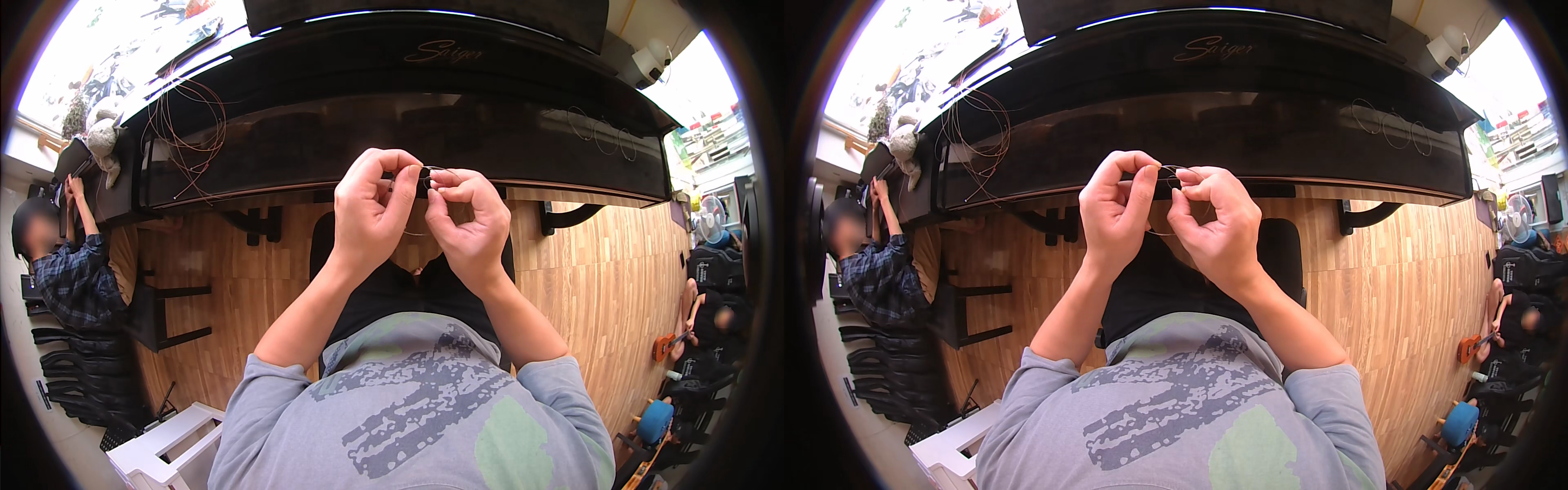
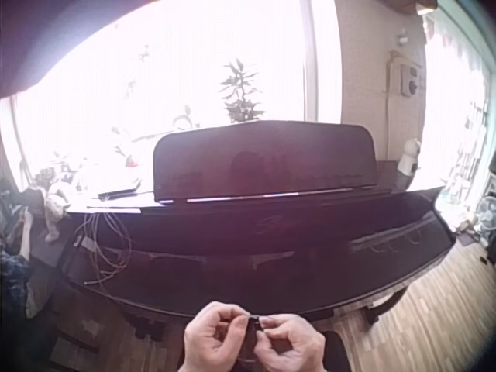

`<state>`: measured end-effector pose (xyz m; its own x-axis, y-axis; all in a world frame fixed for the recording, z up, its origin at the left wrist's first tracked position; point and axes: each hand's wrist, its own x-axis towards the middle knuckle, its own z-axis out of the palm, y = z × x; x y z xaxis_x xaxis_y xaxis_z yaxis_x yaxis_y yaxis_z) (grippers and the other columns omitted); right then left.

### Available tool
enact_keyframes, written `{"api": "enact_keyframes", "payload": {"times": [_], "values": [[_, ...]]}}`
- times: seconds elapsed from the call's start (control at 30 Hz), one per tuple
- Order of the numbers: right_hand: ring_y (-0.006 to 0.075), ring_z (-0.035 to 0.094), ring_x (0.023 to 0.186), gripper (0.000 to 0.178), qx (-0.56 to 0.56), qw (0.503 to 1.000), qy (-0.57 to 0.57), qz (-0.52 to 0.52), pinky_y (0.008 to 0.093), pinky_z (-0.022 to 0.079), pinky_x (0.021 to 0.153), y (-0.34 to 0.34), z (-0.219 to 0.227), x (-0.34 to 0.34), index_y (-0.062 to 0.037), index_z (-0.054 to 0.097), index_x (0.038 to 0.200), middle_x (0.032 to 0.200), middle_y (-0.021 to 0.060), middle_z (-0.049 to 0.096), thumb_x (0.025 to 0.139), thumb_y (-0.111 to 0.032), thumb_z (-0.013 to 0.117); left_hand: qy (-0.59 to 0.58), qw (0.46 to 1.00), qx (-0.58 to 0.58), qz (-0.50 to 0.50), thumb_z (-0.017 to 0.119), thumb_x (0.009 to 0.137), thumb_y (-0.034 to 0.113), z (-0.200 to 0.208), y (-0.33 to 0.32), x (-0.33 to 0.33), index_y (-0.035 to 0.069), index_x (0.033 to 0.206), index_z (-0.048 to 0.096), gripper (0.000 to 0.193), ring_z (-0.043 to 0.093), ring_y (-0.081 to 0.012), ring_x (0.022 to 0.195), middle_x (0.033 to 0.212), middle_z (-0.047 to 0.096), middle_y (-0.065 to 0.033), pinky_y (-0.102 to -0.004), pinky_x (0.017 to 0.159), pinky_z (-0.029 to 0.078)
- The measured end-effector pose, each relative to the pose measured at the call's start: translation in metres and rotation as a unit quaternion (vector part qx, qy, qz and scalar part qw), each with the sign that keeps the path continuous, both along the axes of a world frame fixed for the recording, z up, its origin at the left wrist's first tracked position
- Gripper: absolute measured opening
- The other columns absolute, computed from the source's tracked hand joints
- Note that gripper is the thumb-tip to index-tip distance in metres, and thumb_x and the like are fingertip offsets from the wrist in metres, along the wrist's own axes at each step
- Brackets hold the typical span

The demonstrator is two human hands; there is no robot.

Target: The person shapes thin metal wire by hand into circular loops and small hooks. They repeatedly bend and twist the wire, forming multiple loops and placing them on the piano surface.

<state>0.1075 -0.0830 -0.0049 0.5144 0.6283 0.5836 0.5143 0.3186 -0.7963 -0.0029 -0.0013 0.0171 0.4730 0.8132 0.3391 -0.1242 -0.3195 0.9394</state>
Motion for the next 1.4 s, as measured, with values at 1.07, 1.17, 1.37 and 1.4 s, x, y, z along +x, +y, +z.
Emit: {"api": "enact_keyframes", "payload": {"times": [1.07,1.17,1.37,1.4], "values": [[0.0151,0.063,0.103,0.025,-0.036,0.908,0.337,0.247,0.0276,0.049,0.091,-0.026,0.029,0.012,0.0028,0.058,0.114,0.105,0.0112,0.067,0.09,-0.004,0.061,-0.077,0.99,0.116,-0.01,0.057,0.087,-0.007,-0.01,-0.008,-0.007,-0.003,0.089,0.059,0.005,0.044,-0.0007,0.054,0.087,0.055,-0.0055,-0.0168,0.043,0.036],[0.0146,0.061,0.102,0.023,-0.041,0.935,0.277,0.219,0.0275,0.048,0.091,-0.031,0.028,0.022,0.0031,0.059,0.112,0.104,0.0105,0.066,0.09,-0.003,0.061,-0.049,0.992,0.111,0.015,0.059,0.085,-0.007,-0.009,-0.003,-0.009,-0.002,0.087,0.06,0.005,0.043,-0.0008,0.053,0.084,0.056,-0.0044,-0.0178,0.044,0.034],[0.0105,0.06,0.079,0.011,-0.097,0.985,0.109,0.097,0.0235,0.047,0.072,-0.032,0.026,0.026,-0.0008,0.065,0.096,0.088,0.0041,0.067,0.086,-0.002,0.066,0.023,0.999,0.003,-0.039,0.056,0.09,0.004,-0.005,0.0,-0.009,-0.001,0.089,0.059,0.006,0.045,-0.0014,0.053,0.074,0.057,-0.0009,-0.019,0.047,0.038],[0.0108,0.06,0.078,0.011,-0.097,0.988,0.089,0.085,0.0239,0.047,0.071,-0.032,0.026,0.026,-0.0008,0.065,0.096,0.088,0.0045,0.067,0.085,-0.002,0.066,0.017,0.997,-0.028,-0.065,0.056,0.092,0.006,-0.005,-0.002,-0.008,-0.001,0.09,0.06,0.008,0.046,-0.0016,0.054,0.073,0.057,-0.0001,-0.019,0.048,0.039]]}}
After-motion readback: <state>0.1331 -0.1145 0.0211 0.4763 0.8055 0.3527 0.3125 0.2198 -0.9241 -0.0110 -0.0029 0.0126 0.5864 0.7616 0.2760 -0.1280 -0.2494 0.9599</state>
